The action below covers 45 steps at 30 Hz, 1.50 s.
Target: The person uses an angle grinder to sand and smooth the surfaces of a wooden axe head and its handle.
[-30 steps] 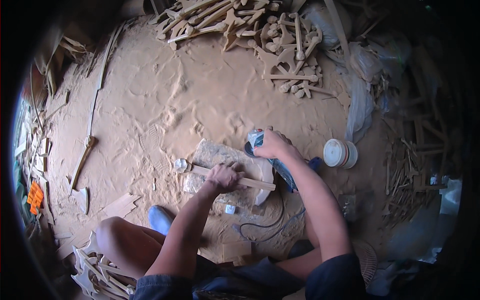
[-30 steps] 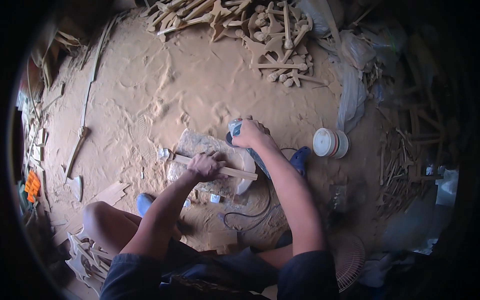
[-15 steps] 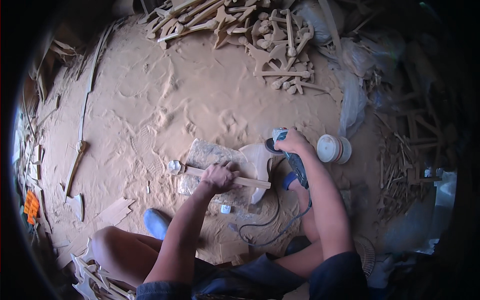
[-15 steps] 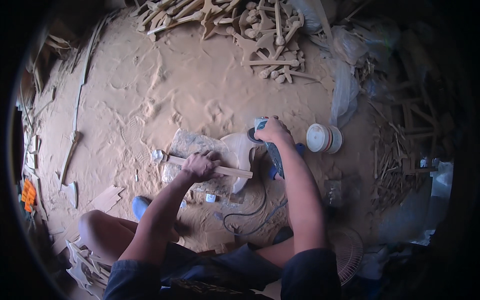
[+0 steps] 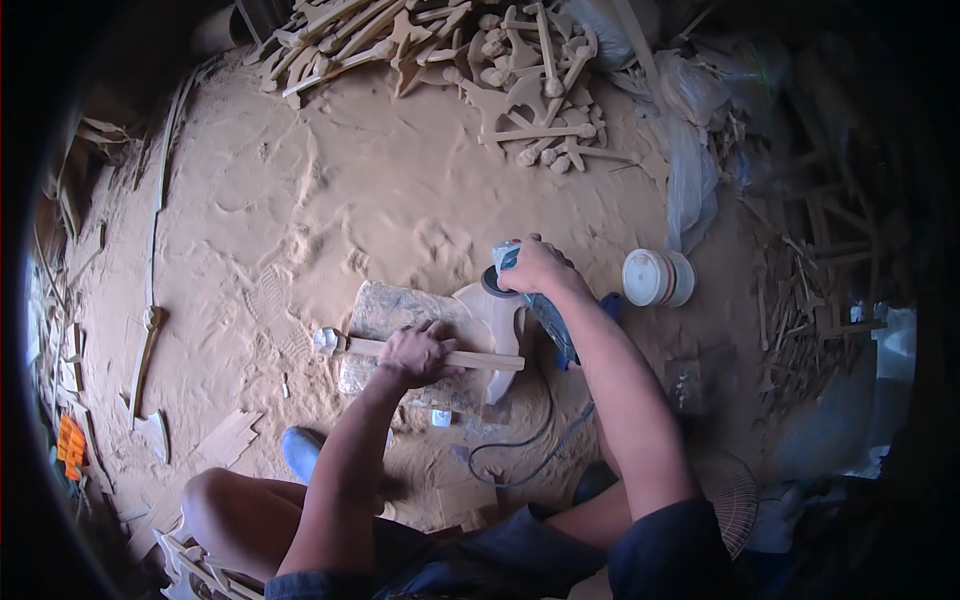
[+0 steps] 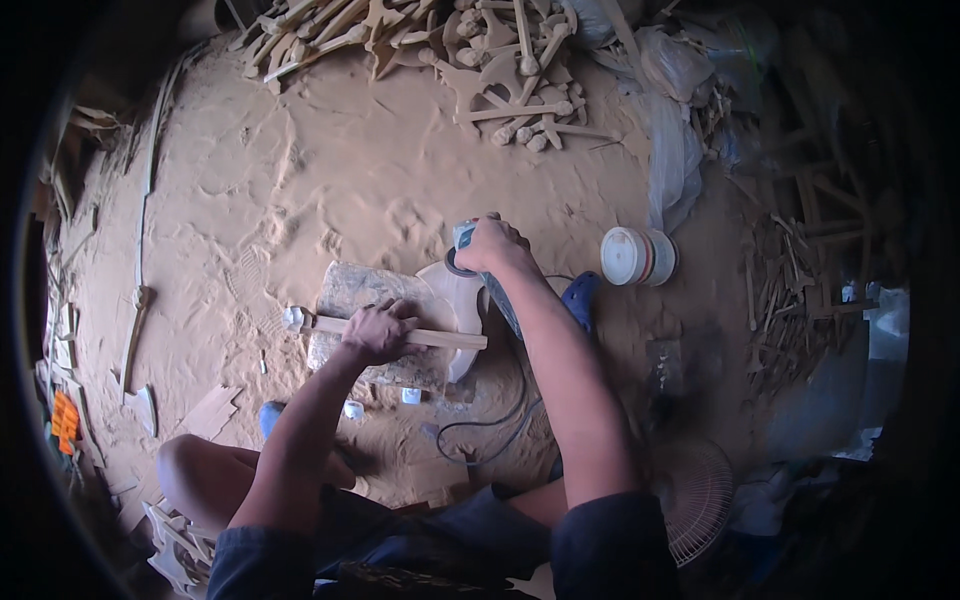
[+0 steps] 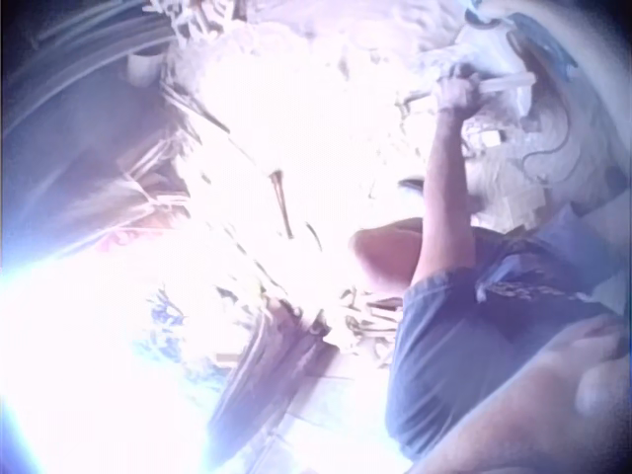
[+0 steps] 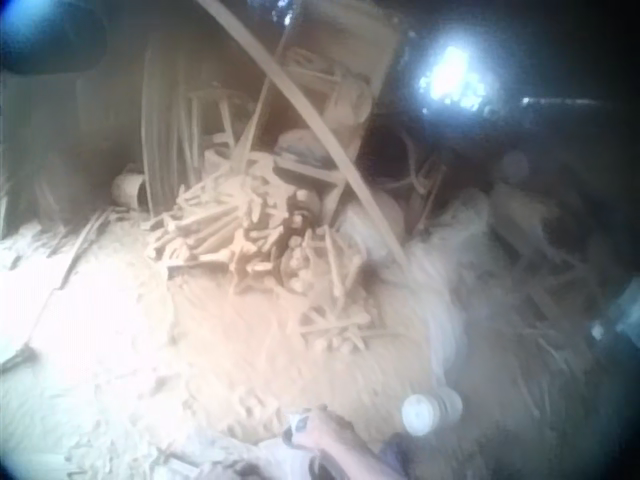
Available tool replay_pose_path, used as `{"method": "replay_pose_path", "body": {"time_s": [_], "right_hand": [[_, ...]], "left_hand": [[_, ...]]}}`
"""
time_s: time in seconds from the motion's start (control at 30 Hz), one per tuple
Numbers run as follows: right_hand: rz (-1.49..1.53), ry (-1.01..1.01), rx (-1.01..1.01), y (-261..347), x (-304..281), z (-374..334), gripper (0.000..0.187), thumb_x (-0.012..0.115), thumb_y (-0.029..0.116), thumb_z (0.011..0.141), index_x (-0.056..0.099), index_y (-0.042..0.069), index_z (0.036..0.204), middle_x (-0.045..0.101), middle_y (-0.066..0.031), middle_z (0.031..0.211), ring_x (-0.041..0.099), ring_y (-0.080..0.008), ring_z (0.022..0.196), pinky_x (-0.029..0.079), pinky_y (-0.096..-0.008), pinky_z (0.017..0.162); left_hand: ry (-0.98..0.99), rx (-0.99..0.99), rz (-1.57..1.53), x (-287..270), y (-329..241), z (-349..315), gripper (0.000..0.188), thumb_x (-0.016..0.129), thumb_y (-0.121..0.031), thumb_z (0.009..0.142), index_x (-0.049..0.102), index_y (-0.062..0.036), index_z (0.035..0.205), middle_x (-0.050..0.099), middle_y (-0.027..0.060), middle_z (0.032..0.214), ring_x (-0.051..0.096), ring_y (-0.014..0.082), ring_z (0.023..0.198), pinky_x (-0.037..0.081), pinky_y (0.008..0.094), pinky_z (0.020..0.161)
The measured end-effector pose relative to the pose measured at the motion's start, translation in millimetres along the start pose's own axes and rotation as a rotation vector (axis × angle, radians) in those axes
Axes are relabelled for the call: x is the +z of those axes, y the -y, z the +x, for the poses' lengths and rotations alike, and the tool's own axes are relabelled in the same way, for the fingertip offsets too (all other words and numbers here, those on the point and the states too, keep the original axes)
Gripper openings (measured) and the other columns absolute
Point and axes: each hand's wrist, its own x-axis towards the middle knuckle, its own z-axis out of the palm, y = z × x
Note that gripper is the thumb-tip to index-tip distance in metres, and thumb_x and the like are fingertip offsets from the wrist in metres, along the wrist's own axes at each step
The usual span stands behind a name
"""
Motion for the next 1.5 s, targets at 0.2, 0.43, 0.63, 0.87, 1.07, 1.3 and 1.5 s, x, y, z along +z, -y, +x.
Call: {"method": "replay_pose_path", "body": {"time_s": [0.2,0.43,0.63,0.87,1.07,1.3,1.5], "right_hand": [[0.066,-0.040,0.112,-35.0,0.2,15.4,0.097,0.084,0.029,0.070,0.045,-0.002,0.153,0.056,-0.0225,0.154,0.058,-0.0346,0.143,0.047,-0.0439,0.119],[0.085,-0.063,0.122,-77.3,-1.9,35.0,0.095,0.085,0.031,0.067,0.051,-0.006,0.148,0.064,-0.0253,0.145,0.065,-0.0358,0.133,0.053,-0.0430,0.112],[0.042,-0.005,0.011,0.6,-3.8,-2.9,0.089,0.083,0.027,0.071,0.050,-0.003,0.149,0.062,-0.0208,0.149,0.063,-0.0334,0.137,0.051,-0.0416,0.115],[0.006,-0.020,0.010,0.4,0.4,5.8,0.089,0.085,0.029,0.072,0.051,0.000,0.149,0.062,-0.0171,0.150,0.062,-0.0297,0.139,0.049,-0.0412,0.117],[0.106,-0.028,0.095,-36.1,-2.8,14.9,0.089,0.086,0.028,0.071,0.053,0.001,0.149,0.062,-0.0165,0.150,0.062,-0.0295,0.139,0.050,-0.0406,0.115],[0.253,-0.093,0.174,-53.4,5.4,12.0,0.088,0.088,0.028,0.068,0.057,0.002,0.145,0.063,-0.0165,0.148,0.064,-0.0292,0.137,0.051,-0.0398,0.112],[0.255,-0.094,0.217,-70.9,-0.6,14.1,0.084,0.088,0.029,0.068,0.059,0.003,0.143,0.066,-0.0162,0.145,0.067,-0.0296,0.132,0.055,-0.0404,0.109]], "left_hand": [[-0.037,0.033,0.044,3.0,2.9,0.2,0.060,0.062,-0.070,0.096,0.070,-0.0254,0.135,0.059,0.0075,0.150,0.055,0.0342,0.141,0.056,0.0544,0.102],[-0.083,0.047,0.055,-1.5,-5.3,1.9,0.058,0.064,-0.068,0.095,0.070,-0.0245,0.132,0.060,0.0088,0.148,0.055,0.0356,0.142,0.057,0.0539,0.101],[-0.028,0.031,0.086,6.7,10.7,-3.6,0.059,0.062,-0.070,0.096,0.069,-0.0259,0.135,0.059,0.0091,0.151,0.057,0.0361,0.141,0.056,0.0536,0.103],[-0.039,0.049,0.069,6.7,0.7,4.7,0.061,0.065,-0.071,0.093,0.071,-0.0251,0.132,0.061,0.0079,0.149,0.062,0.0359,0.134,0.058,0.0526,0.099],[-0.057,0.055,0.080,4.0,-3.5,4.8,0.062,0.066,-0.071,0.093,0.071,-0.0239,0.133,0.060,0.0088,0.149,0.060,0.0358,0.136,0.056,0.0523,0.104],[-0.025,0.033,0.066,-2.7,-7.8,2.3,0.061,0.067,-0.067,0.094,0.069,-0.0251,0.138,0.059,0.0071,0.150,0.058,0.0344,0.139,0.054,0.0508,0.108],[-0.038,0.044,0.103,-3.8,-10.1,0.9,0.058,0.068,-0.066,0.093,0.069,-0.0276,0.136,0.057,0.0038,0.153,0.059,0.0334,0.137,0.054,0.0529,0.107]]}}
